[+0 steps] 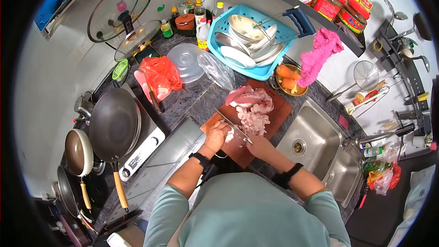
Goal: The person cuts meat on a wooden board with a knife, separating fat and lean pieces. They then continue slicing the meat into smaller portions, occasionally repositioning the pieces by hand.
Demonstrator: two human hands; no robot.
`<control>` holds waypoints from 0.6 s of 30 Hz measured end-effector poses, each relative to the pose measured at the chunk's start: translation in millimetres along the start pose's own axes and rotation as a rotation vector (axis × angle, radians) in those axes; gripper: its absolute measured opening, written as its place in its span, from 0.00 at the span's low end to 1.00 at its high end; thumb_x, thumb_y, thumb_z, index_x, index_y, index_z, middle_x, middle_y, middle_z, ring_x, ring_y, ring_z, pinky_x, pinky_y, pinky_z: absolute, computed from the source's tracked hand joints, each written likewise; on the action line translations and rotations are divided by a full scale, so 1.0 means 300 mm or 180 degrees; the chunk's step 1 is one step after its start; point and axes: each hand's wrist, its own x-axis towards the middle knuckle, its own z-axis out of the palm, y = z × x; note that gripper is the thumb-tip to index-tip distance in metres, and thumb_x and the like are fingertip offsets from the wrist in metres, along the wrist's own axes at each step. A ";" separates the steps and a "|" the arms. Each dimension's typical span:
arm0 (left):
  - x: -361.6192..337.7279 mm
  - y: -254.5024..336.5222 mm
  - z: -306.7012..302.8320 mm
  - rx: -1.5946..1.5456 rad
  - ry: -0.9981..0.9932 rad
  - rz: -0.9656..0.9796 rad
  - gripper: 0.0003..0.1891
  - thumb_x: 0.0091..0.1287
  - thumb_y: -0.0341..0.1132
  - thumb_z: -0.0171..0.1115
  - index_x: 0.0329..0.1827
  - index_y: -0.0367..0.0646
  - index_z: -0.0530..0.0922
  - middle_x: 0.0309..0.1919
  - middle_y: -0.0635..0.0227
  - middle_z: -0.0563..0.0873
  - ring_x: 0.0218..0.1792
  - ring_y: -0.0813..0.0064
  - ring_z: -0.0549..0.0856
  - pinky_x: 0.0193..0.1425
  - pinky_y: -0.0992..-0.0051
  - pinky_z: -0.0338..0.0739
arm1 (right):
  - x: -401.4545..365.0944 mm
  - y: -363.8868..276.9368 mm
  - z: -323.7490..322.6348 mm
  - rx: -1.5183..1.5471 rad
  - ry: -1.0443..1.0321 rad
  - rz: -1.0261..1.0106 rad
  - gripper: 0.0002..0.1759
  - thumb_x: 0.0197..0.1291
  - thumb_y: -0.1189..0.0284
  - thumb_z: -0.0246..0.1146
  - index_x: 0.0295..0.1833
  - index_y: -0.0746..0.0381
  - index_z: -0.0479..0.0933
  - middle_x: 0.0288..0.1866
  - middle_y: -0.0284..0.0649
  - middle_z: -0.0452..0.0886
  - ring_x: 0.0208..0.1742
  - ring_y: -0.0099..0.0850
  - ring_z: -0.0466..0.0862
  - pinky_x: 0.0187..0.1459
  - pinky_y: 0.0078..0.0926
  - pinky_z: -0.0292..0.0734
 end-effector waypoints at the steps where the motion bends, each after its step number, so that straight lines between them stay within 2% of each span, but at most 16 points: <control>1: 0.000 -0.002 0.001 0.0059 -0.0014 0.0019 0.11 0.57 0.25 0.63 0.43 0.44 0.85 0.49 0.64 0.86 0.51 0.60 0.82 0.57 0.65 0.79 | 0.041 0.014 0.045 -0.0010 0.0106 -0.0061 0.15 0.64 0.67 0.59 0.51 0.66 0.73 0.40 0.59 0.83 0.44 0.59 0.82 0.46 0.55 0.77; 3: 0.000 -0.009 0.002 0.0183 -0.0050 0.0065 0.10 0.58 0.25 0.63 0.43 0.44 0.85 0.49 0.64 0.86 0.51 0.59 0.82 0.56 0.65 0.79 | 0.107 0.024 0.107 -0.0019 0.0328 -0.0180 0.18 0.64 0.66 0.58 0.54 0.66 0.73 0.44 0.60 0.83 0.47 0.58 0.83 0.49 0.55 0.77; 6: -0.007 -0.007 -0.001 0.0129 0.0069 0.0105 0.10 0.60 0.25 0.62 0.43 0.46 0.84 0.48 0.64 0.86 0.52 0.59 0.82 0.56 0.65 0.79 | 0.134 0.032 0.120 -0.0015 0.0290 -0.0203 0.19 0.64 0.66 0.59 0.55 0.67 0.73 0.48 0.60 0.82 0.50 0.58 0.82 0.52 0.54 0.76; 9: 0.001 0.011 -0.012 0.0231 -0.0083 -0.0137 0.10 0.60 0.29 0.63 0.44 0.47 0.85 0.47 0.63 0.85 0.52 0.58 0.82 0.56 0.63 0.79 | 0.048 0.023 0.063 0.0444 0.0495 -0.0162 0.17 0.63 0.68 0.60 0.53 0.67 0.72 0.45 0.62 0.81 0.50 0.60 0.81 0.50 0.53 0.77; 12: 0.016 0.033 -0.008 0.0435 -0.0262 -0.0591 0.10 0.61 0.33 0.64 0.45 0.47 0.84 0.45 0.60 0.85 0.48 0.55 0.84 0.53 0.60 0.80 | -0.041 -0.012 -0.036 0.0492 0.0045 0.0294 0.16 0.64 0.68 0.60 0.52 0.67 0.72 0.41 0.62 0.82 0.46 0.63 0.81 0.48 0.55 0.77; 15: 0.037 0.052 -0.021 0.0452 -0.0357 -0.0663 0.11 0.61 0.34 0.65 0.45 0.47 0.84 0.43 0.57 0.85 0.44 0.52 0.85 0.50 0.57 0.81 | -0.112 -0.046 -0.081 0.0567 0.0022 0.0360 0.15 0.65 0.67 0.60 0.50 0.66 0.71 0.37 0.63 0.82 0.43 0.65 0.81 0.46 0.58 0.76; 18: 0.045 0.055 -0.011 0.0524 -0.0530 -0.0872 0.10 0.60 0.34 0.64 0.45 0.46 0.84 0.44 0.53 0.85 0.43 0.52 0.86 0.49 0.56 0.82 | -0.113 -0.073 -0.097 0.0359 -0.0209 0.0484 0.17 0.66 0.66 0.58 0.53 0.67 0.72 0.40 0.63 0.82 0.45 0.62 0.82 0.48 0.56 0.77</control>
